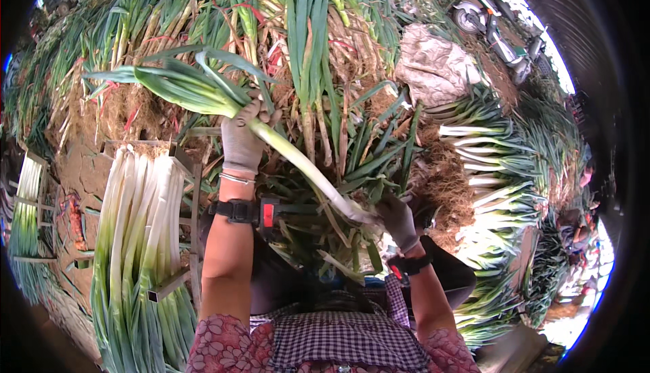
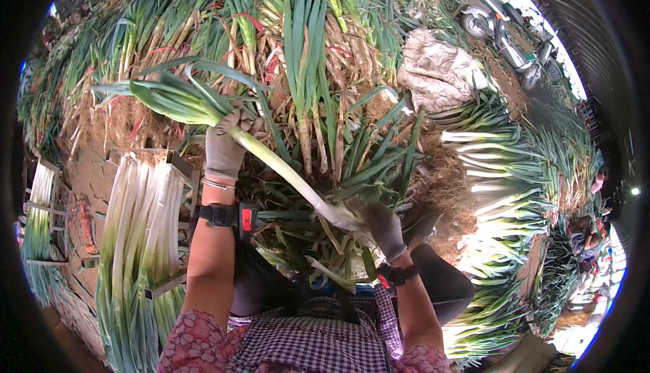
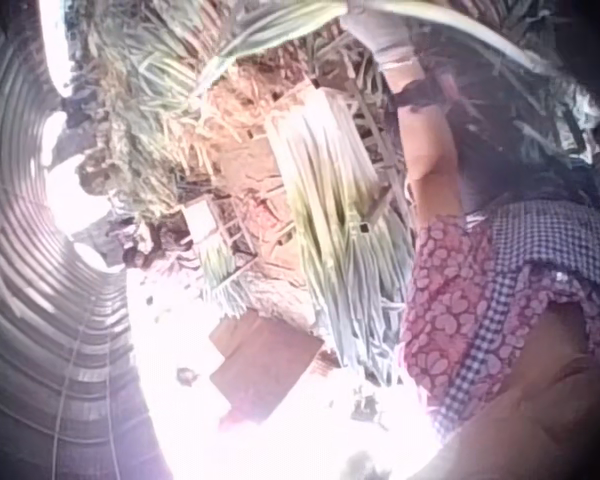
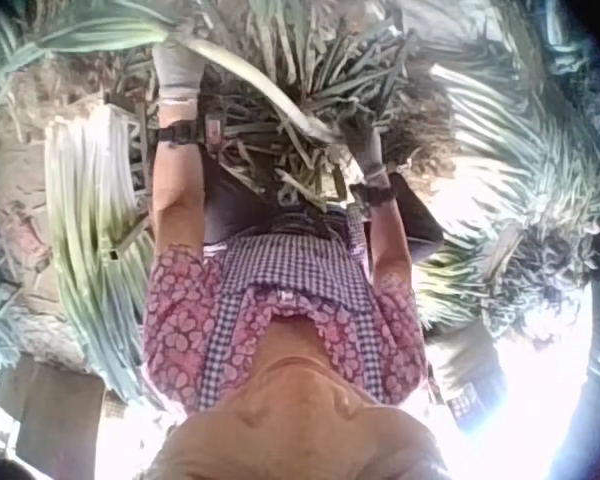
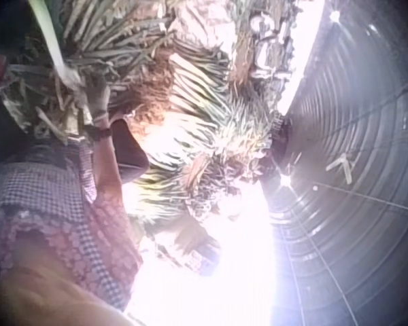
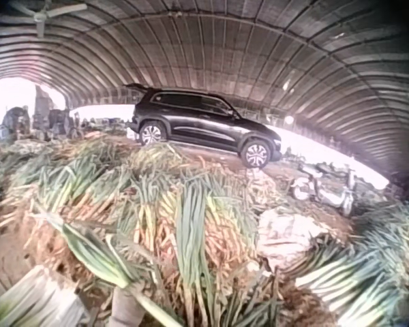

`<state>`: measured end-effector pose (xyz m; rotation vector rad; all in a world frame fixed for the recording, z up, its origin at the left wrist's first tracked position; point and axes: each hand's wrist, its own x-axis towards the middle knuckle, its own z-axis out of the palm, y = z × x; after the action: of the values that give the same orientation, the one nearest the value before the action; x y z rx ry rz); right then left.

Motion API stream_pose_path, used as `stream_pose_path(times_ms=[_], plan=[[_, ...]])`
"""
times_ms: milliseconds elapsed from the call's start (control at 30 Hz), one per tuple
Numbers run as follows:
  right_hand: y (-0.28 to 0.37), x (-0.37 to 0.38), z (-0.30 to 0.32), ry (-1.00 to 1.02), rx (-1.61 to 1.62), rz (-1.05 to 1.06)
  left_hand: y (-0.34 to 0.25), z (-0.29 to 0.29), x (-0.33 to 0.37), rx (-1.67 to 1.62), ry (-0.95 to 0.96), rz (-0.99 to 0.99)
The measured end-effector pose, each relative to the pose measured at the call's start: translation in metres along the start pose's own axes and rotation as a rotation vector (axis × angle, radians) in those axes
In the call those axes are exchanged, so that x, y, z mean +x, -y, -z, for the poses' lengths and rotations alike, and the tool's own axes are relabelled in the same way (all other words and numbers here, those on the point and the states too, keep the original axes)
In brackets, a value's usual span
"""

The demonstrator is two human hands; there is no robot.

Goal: The person peels the outer layers from individual leeks by hand and places the cleaned leeks onto a pile. They repeat this process, picking up leeks from a large pile and cleaning them one by one.

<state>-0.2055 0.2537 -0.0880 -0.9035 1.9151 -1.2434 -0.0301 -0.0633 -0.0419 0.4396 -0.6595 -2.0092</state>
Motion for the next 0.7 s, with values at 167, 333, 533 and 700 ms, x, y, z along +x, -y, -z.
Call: stream_pose_path(times_ms=[167,333,533,700], plan=[[0.065,-0.004,-0.031,-0.082,-0.431,0.369,-0.001,-0.004,-0.013,0.135,-0.015,0.002],[0.011,0.003,-0.034,0.370,-0.421,0.209,-0.001,-0.018,-0.007,-0.009,0.109,0.107],[0.057,-0.011,-0.045,0.412,0.156,-0.036,0.029,0.019,0.015,-0.048,0.109,0.172],[0.080,-0.073,-0.007,0.461,0.180,-0.206,0.013,0.012,0.034,0.024,-0.142,0.151]])
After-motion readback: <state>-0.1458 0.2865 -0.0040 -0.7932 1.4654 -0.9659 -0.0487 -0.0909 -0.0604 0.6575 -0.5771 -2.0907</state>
